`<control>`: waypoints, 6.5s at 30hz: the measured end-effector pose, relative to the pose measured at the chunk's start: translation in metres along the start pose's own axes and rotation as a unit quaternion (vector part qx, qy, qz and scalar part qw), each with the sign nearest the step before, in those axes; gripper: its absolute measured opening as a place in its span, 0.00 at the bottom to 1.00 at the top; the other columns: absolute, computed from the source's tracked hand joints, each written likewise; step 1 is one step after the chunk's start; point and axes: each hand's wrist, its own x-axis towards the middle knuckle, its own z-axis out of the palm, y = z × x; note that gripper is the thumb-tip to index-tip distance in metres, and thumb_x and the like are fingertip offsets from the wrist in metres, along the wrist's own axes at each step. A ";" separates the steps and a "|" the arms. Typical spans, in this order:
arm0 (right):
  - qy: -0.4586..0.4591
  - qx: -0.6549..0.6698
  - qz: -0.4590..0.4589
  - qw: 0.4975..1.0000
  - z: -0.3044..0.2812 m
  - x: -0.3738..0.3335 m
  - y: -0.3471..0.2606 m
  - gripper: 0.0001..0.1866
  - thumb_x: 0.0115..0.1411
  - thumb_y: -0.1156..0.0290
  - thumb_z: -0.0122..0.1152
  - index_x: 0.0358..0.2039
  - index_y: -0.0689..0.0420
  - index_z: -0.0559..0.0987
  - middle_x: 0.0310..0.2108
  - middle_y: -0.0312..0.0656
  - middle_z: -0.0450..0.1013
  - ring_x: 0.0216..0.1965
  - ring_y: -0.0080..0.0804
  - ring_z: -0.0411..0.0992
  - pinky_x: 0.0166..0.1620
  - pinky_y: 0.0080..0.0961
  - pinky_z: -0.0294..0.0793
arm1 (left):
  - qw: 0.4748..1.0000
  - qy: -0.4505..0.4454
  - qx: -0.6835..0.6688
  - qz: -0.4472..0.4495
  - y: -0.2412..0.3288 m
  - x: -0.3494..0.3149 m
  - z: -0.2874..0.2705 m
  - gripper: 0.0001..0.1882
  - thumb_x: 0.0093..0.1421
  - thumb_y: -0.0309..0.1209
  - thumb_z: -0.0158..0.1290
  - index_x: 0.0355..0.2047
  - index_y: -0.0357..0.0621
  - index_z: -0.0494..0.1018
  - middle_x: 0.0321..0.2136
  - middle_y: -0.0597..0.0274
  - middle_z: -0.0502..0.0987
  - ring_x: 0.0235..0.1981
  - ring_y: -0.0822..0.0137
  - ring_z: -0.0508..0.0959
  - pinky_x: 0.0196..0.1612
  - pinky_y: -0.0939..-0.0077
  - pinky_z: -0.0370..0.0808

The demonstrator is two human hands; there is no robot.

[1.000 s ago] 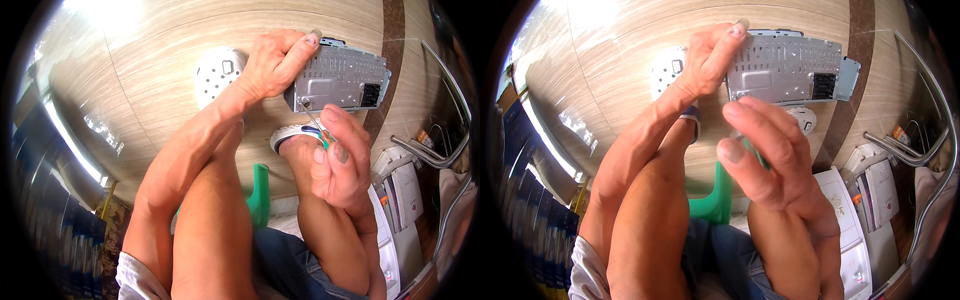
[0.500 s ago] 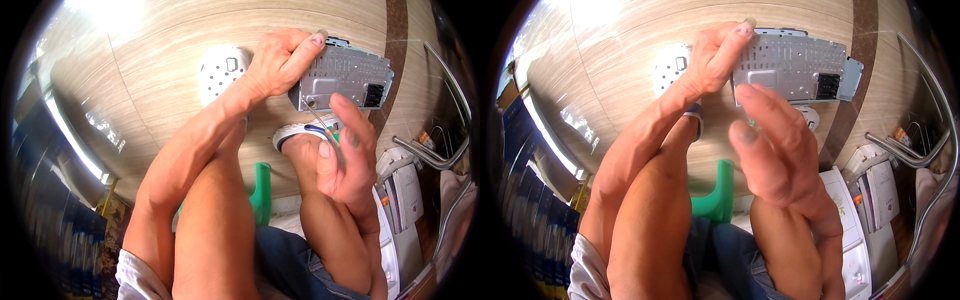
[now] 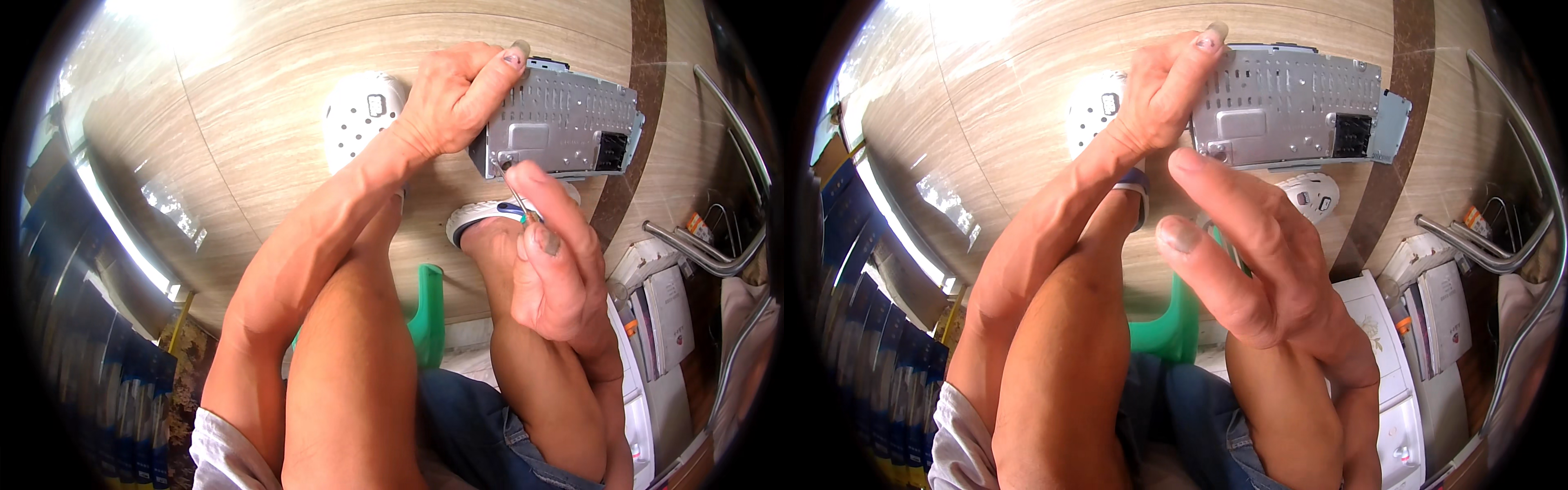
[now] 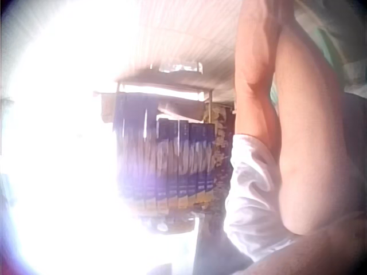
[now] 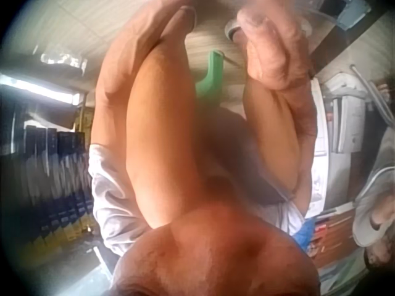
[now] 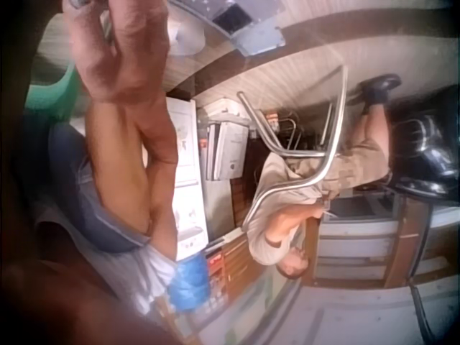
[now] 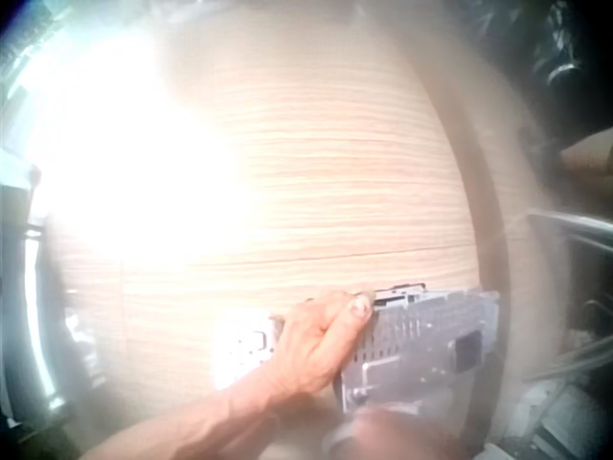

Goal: The person uses a screwdriver to remove screws from the metal casing of an electronic device. They detach a side panel and set it aside, then continue unscrewing the main body. Finally, they lift the casing to reveal the internal circuit board.

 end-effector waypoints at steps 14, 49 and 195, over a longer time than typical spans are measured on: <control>-0.001 -0.014 -0.006 1.000 -0.003 -0.002 -0.002 0.24 0.55 0.80 0.68 0.52 0.60 0.73 0.45 0.56 0.75 0.38 0.46 0.79 0.37 0.33 0.84 | 1.000 -0.004 0.017 0.003 0.002 0.001 0.000 0.27 0.71 0.49 0.45 0.28 0.37 0.76 0.18 0.62 0.70 0.23 0.72 0.67 0.30 0.73 0.67; -0.017 -0.068 0.014 0.997 -0.007 -0.004 0.003 0.24 0.54 0.82 0.67 0.52 0.61 0.75 0.44 0.56 0.76 0.39 0.47 0.80 0.37 0.34 0.84 | 0.999 0.003 0.030 0.034 -0.001 -0.002 0.002 0.25 0.72 0.44 0.43 0.27 0.37 0.76 0.19 0.64 0.70 0.24 0.73 0.67 0.31 0.74 0.67; 0.026 -0.042 0.016 0.999 -0.002 -0.017 0.003 0.14 0.49 0.87 0.65 0.37 0.65 0.74 0.36 0.54 0.79 0.24 0.37 0.78 0.23 0.27 0.77 | 0.996 0.020 0.055 0.071 -0.003 -0.003 0.004 0.18 0.69 0.36 0.47 0.24 0.39 0.75 0.18 0.52 0.73 0.23 0.51 0.72 0.31 0.60 0.70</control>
